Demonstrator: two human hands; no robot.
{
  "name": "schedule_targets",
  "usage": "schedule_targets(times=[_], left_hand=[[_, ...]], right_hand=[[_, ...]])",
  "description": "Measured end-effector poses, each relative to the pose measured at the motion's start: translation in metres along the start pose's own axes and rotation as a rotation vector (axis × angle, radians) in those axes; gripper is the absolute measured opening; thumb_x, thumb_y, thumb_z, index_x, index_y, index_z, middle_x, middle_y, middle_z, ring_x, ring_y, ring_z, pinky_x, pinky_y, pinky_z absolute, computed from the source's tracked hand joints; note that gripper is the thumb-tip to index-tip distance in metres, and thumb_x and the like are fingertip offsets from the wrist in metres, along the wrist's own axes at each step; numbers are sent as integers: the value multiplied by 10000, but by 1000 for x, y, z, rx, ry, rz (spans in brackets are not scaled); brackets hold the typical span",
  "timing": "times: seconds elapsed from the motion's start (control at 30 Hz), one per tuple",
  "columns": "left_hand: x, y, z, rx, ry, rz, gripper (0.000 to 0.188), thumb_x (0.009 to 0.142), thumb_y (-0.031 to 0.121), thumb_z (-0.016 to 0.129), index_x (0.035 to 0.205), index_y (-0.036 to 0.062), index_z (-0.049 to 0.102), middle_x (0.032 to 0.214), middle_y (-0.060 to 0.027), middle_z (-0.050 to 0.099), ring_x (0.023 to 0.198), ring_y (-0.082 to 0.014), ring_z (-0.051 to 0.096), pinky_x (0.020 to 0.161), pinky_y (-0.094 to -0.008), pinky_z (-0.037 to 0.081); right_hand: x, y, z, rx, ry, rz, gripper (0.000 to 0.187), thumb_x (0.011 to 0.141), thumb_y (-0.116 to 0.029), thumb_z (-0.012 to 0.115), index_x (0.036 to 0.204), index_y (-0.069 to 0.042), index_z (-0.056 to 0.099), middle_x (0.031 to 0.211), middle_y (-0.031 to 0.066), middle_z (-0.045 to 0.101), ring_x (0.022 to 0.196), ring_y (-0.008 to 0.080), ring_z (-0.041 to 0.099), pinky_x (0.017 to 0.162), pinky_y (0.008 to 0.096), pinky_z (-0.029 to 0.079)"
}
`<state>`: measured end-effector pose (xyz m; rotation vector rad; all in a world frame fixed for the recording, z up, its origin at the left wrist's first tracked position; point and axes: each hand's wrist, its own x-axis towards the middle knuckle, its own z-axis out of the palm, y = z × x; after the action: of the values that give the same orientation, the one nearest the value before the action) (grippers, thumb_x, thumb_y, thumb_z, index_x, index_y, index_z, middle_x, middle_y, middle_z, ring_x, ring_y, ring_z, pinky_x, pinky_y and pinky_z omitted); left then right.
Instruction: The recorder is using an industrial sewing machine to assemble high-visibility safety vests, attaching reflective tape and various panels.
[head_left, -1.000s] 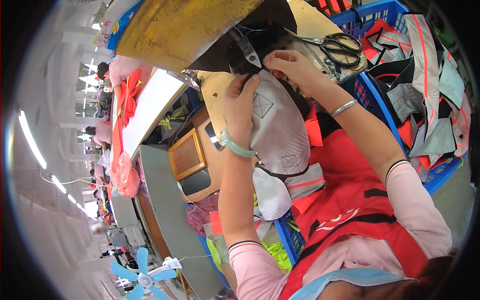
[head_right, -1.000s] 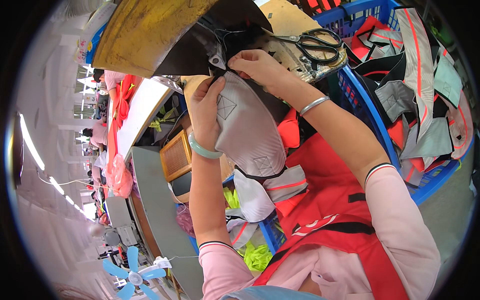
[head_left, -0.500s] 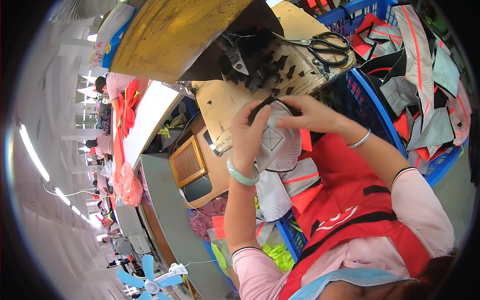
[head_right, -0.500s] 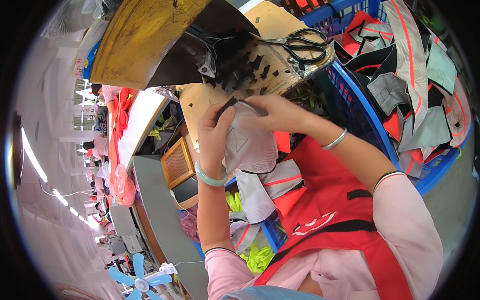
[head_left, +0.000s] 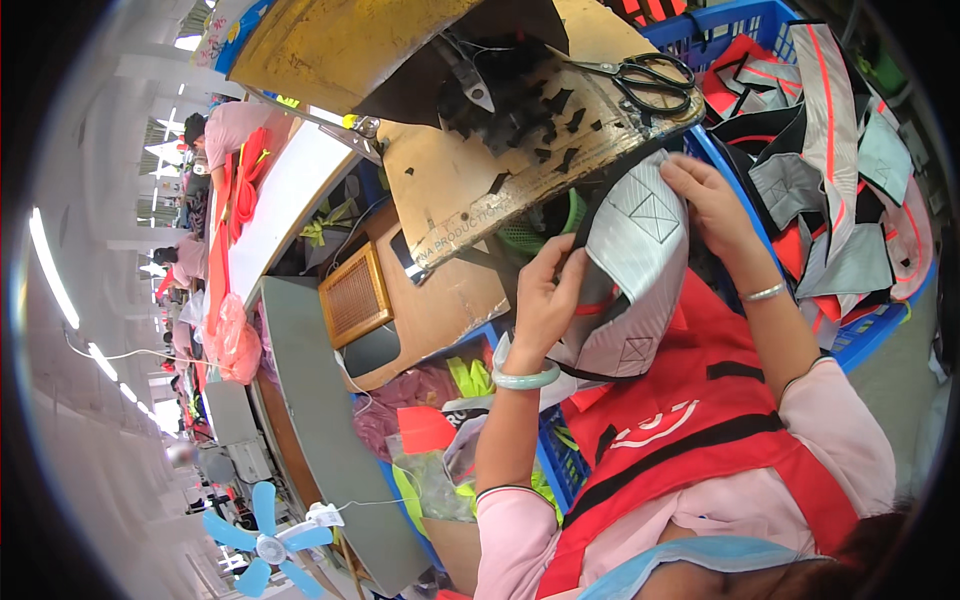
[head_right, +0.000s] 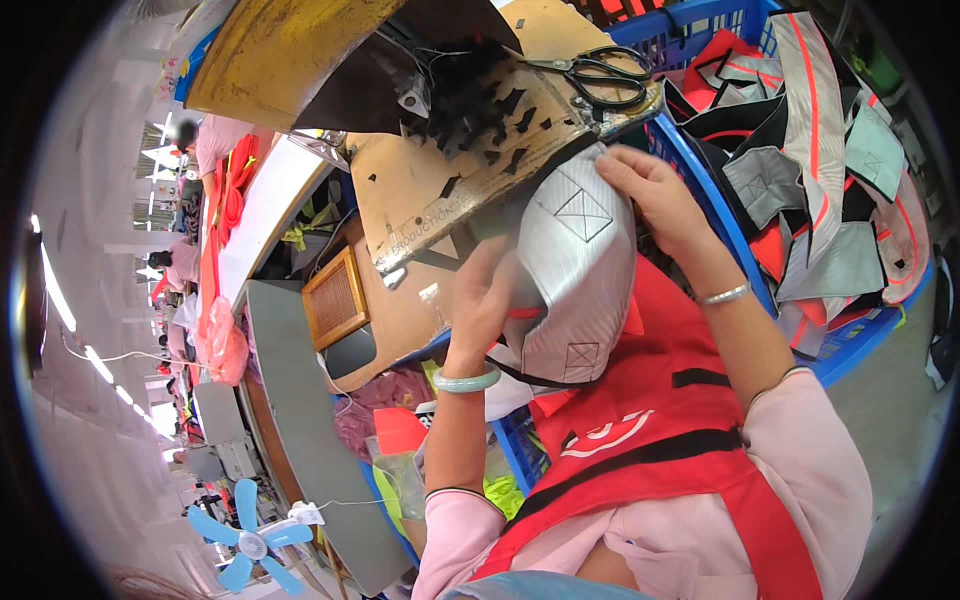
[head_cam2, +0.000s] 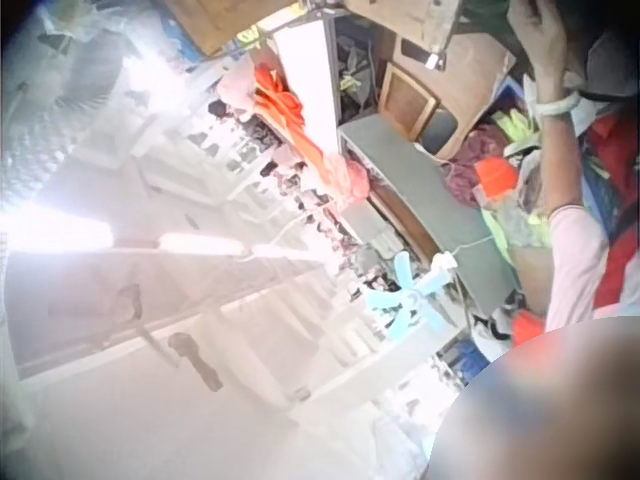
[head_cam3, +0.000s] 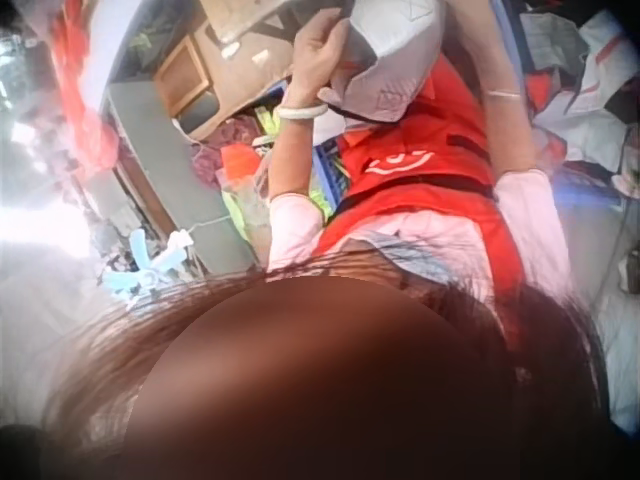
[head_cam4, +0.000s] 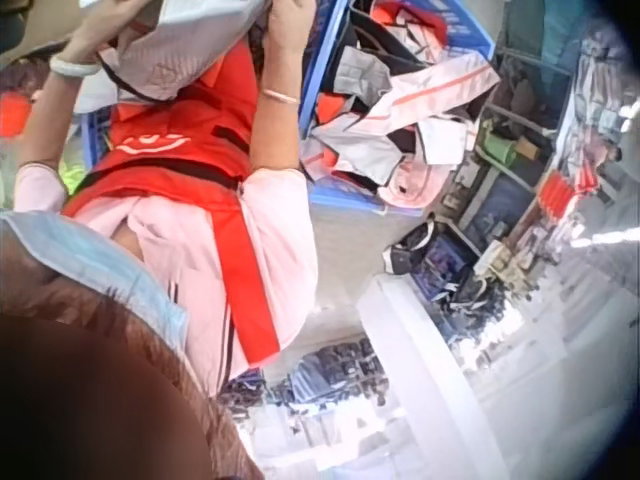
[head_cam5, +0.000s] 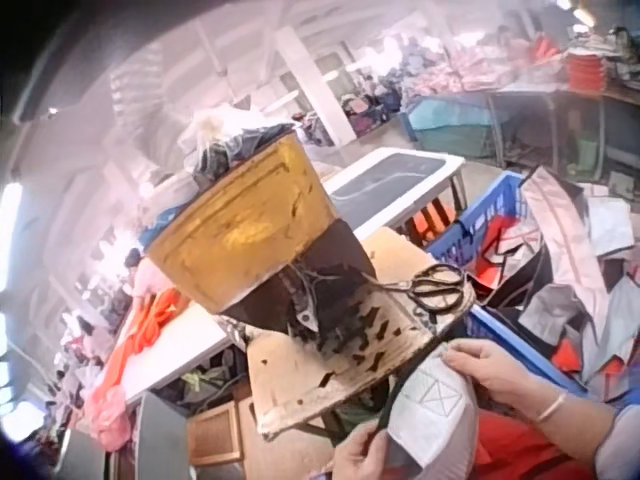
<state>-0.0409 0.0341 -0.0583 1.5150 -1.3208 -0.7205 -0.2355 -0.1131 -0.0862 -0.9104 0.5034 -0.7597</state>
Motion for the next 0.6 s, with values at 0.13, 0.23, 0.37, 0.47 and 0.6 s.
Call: schedule_targets(times=[0.13, 0.23, 0.37, 0.47, 0.6], left_hand=[[2, -1, 12, 303, 64, 111, 177, 881, 77, 594, 1042, 10, 625, 915, -125, 659, 803, -264, 651, 719, -316, 501], [8, 15, 25, 378, 112, 281, 162, 869, 77, 601, 1022, 48, 647, 1043, -140, 625, 875, -340, 627, 726, -363, 510], [0, -8, 25, 428, 174, 200, 170, 841, 73, 635, 1010, 77, 654, 970, -104, 613, 828, -293, 619, 658, -359, 495], [-6, -36, 33, 532, 295, 314, 186, 832, 65, 650, 1017, 81, 650, 927, -109, 615, 754, -282, 604, 600, -349, 470], [-11, -37, 26, 355, 257, 200, 233, 806, 11, 654, 1035, 54, 652, 899, -106, 625, 708, -244, 594, 599, -318, 459]], right_hand=[[-27, -34, 43, -1102, 134, -769, 482, 822, -207, 648, 1241, 4, 536, 1209, 150, 581, 1177, 264, 521, 1015, 367, 385], [-30, -31, 68, -1545, -254, -678, 601, 717, -272, 706, 1235, -17, 539, 1173, 178, 580, 1126, 333, 534, 1044, 442, 353], [-25, -10, 57, -1556, -219, -452, 378, 707, -262, 708, 968, -17, 587, 891, 132, 638, 806, 329, 616, 760, 418, 474], [-22, 5, 49, -1408, -205, -501, 302, 713, -239, 697, 896, -28, 580, 812, 144, 627, 771, 342, 618, 666, 406, 479], [-14, -19, 52, -1236, -307, -247, 304, 733, -242, 643, 957, -39, 610, 837, 159, 645, 823, 360, 620, 699, 421, 482]])
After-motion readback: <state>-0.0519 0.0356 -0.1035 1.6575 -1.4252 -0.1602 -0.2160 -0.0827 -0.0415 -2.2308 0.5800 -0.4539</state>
